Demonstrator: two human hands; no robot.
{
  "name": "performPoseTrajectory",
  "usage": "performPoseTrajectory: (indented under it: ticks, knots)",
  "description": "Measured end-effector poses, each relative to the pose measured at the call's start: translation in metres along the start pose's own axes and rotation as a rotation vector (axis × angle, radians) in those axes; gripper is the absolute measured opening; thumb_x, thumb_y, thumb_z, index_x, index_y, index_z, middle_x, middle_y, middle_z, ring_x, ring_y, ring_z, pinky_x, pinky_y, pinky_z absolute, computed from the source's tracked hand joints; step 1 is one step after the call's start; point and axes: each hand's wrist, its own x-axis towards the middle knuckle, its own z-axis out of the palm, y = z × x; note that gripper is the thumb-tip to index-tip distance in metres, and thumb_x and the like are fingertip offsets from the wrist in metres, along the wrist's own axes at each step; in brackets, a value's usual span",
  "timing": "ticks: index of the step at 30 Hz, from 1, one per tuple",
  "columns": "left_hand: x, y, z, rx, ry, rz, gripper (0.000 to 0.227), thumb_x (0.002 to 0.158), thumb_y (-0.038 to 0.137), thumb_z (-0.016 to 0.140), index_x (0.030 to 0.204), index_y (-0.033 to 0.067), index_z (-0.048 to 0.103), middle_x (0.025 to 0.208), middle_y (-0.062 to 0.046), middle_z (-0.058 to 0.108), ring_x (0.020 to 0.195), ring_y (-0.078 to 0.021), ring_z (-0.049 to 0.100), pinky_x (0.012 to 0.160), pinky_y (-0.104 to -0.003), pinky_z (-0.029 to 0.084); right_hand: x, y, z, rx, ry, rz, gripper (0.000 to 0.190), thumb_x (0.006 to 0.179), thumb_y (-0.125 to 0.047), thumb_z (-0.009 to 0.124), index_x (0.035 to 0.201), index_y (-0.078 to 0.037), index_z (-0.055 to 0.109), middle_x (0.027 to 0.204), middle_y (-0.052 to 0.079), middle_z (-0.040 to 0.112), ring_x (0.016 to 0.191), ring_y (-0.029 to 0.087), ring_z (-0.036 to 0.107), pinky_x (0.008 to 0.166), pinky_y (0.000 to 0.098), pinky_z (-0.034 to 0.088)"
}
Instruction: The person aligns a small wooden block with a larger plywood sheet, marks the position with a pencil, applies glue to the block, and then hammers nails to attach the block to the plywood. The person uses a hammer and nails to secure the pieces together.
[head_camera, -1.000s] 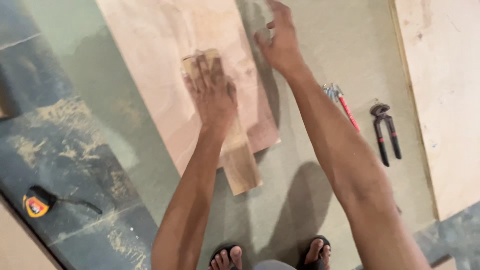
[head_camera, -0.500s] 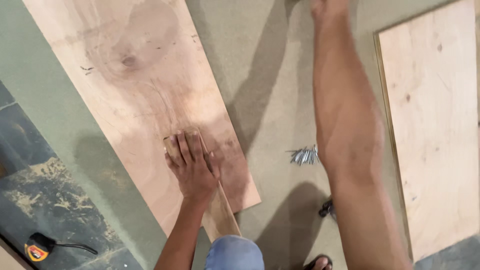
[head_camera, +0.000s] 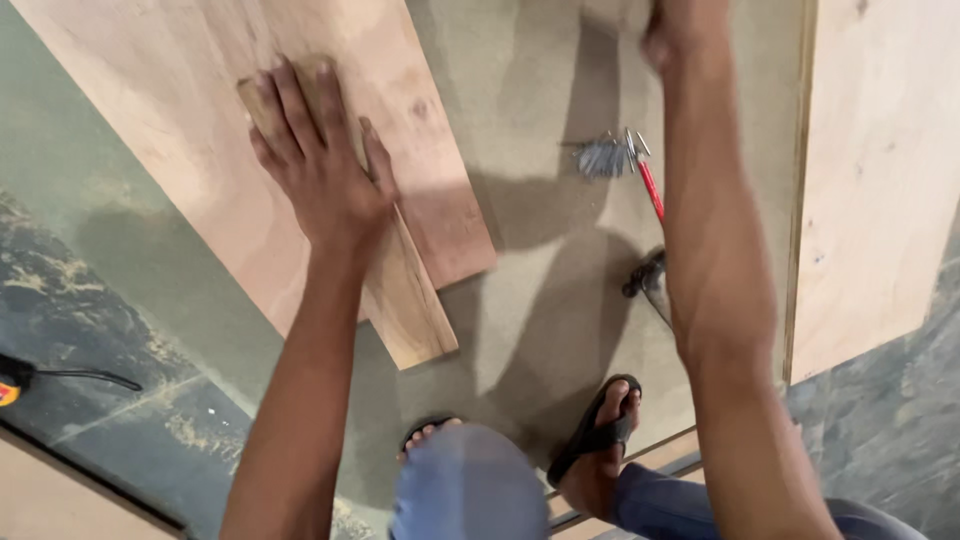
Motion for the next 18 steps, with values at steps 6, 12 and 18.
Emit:
performPoseTrajectory:
  ticks: [6,12,18]
  knots:
    - [0.002,-0.014,0.022,-0.056,0.174,0.112,0.058,0.115,0.03,0.056,0.163,0.0024,0.036,0.171,-0.023,0.021,0.159,-0.0411,0.015,0.128,-0.063,0.012,-0.089,0.025,-0.006,-0.191,0.005,0.135,0.041,0.086,-0.017,0.074,0.122,-0.001,0.064,0.106,0.008,0.07,0.098,0.022,0.07,0.088,0.0383,0.06]
    - [-0.052,0.022,0.051,-0.31,0.066,0.325,0.046,0.108,0.016,0.055,0.152,0.0049,0.049,0.161,-0.014,0.048,0.157,-0.0304,0.037,0.137,-0.048,0.02,-0.153,0.032,0.019,-0.917,0.142,-0.13,0.078,0.084,-0.033,0.079,0.148,-0.001,0.049,0.136,0.019,0.063,0.118,0.03,0.067,0.099,0.0424,0.058]
    - [-0.069,0.086,0.067,-0.233,0.047,0.367,0.096,0.079,0.048,0.07,0.149,-0.0092,0.037,0.154,-0.023,0.041,0.146,-0.0328,0.031,0.122,-0.045,0.01,-0.191,0.055,0.104,-1.669,0.223,-0.321,0.126,0.063,-0.054,0.095,0.159,-0.006,0.029,0.155,0.039,0.019,0.142,0.055,0.022,0.113,0.0652,0.027]
